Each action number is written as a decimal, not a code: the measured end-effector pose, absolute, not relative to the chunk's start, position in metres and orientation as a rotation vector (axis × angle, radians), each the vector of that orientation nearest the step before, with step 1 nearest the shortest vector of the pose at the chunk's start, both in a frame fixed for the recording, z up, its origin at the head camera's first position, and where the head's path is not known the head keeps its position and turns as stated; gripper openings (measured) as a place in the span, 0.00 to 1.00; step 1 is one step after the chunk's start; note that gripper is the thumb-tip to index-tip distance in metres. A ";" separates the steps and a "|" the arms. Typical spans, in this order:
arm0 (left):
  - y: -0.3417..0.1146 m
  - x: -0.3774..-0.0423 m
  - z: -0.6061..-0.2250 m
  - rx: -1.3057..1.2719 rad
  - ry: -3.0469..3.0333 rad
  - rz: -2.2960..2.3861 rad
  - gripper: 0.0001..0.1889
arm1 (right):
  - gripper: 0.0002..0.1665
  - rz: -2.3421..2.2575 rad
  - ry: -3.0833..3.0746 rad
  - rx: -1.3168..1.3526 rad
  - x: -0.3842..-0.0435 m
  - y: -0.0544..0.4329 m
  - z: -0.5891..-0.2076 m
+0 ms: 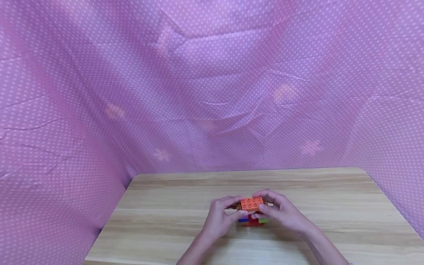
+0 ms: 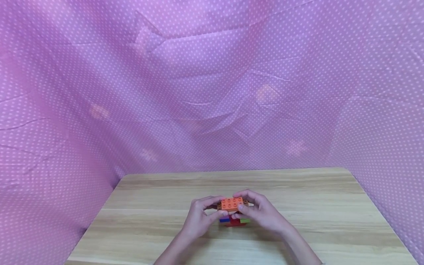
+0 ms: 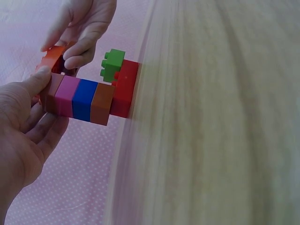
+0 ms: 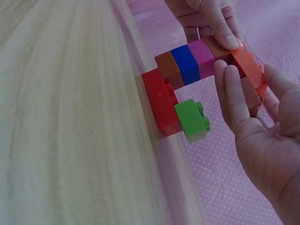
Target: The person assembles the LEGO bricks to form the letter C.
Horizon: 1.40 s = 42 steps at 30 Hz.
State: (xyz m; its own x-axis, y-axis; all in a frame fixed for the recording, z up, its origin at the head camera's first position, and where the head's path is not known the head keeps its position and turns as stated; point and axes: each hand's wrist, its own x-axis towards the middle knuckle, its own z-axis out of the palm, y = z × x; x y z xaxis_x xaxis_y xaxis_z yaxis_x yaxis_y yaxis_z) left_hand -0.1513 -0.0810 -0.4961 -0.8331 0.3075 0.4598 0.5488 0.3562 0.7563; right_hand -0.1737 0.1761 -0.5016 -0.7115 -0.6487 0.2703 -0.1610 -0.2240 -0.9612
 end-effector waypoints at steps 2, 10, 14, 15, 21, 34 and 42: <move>-0.081 -0.151 -0.496 -0.762 -2.385 -1.471 0.21 | 0.25 -1.991 1.714 -1.004 -0.174 0.177 -0.503; -0.082 -0.149 -0.495 -0.748 -2.397 -1.488 0.22 | 0.25 -1.973 1.747 -1.034 -0.176 0.178 -0.504; -0.082 -0.149 -0.495 -0.748 -2.402 -1.484 0.22 | 0.24 -1.985 1.721 -1.058 -0.176 0.176 -0.504; -0.082 -0.148 -0.495 -0.750 -2.400 -1.482 0.22 | 0.24 -1.988 1.711 -1.066 -0.176 0.175 -0.504; -0.083 -0.147 -0.496 -0.757 -2.394 -1.497 0.22 | 0.23 -1.994 1.695 -1.071 -0.175 0.174 -0.504; -0.091 -0.148 -0.497 -0.860 -2.496 -1.437 0.29 | 0.25 -1.902 1.991 -0.968 -0.172 0.179 -0.501; -0.086 -0.155 -0.504 -0.718 -2.489 -1.660 0.28 | 0.42 -1.735 2.424 -0.912 -0.171 0.183 -0.504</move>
State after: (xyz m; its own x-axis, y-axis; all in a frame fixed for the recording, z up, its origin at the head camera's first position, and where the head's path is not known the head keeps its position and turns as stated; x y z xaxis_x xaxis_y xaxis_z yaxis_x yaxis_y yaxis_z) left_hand -0.1554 -0.0857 -0.5038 -0.8891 0.3425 0.3035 0.4119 0.3096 0.8570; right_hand -0.1710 0.1833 -0.5038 -0.8285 -0.4685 0.3069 -0.4417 0.2096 -0.8723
